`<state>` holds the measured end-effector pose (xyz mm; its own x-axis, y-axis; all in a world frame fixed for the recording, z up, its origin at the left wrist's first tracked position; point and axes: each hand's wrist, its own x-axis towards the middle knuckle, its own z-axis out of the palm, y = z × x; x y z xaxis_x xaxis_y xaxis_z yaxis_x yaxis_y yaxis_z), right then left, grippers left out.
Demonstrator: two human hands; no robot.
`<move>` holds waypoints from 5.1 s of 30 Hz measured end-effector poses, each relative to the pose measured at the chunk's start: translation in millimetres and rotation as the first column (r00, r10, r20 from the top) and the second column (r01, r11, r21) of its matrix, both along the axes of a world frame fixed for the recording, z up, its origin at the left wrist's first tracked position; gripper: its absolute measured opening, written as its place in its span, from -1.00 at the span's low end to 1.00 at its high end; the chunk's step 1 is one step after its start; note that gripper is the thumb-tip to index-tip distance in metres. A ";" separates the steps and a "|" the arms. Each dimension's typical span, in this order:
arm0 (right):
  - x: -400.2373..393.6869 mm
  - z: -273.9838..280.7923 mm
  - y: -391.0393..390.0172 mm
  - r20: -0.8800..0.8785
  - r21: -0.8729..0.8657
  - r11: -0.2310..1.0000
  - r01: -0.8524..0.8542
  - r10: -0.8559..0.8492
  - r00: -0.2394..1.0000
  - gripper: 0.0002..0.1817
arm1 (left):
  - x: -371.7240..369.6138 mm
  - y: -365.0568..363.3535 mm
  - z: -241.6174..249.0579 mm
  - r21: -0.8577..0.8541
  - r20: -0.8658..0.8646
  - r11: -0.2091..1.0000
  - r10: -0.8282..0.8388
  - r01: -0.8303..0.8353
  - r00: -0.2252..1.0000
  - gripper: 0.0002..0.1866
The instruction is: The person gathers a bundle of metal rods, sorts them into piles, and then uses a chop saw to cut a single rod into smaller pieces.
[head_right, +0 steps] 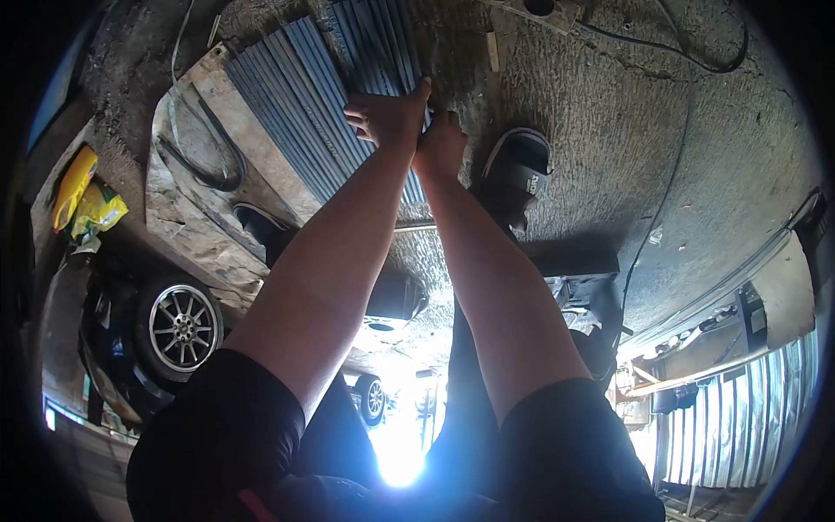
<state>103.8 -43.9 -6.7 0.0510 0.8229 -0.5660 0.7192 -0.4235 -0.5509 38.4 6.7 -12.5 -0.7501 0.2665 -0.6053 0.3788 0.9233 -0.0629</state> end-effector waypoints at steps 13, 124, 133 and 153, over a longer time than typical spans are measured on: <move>6.1 -17.3 -2.3 -0.151 -0.123 0.982 0.145 -0.163 0.975 -0.41 | 1.8 2.0 2.2 0.078 0.034 0.990 -0.120 0.117 0.992 0.10; -32.9 -6.1 -21.4 -0.157 -0.370 0.924 0.095 -0.164 0.974 -0.32 | -43.4 -13.5 7.8 0.185 0.100 0.983 -0.038 0.019 0.994 -0.35; -33.4 -1.3 -12.5 -0.256 -0.386 0.895 0.225 -0.338 0.906 -0.41 | -49.3 -18.8 12.6 0.292 0.153 0.956 -0.023 -0.023 0.988 -0.27; -12.1 3.2 -7.2 -0.344 -0.628 0.776 0.053 -0.338 0.876 -0.42 | -53.7 -25.8 2.7 0.236 0.095 0.968 -0.105 0.080 0.990 -0.26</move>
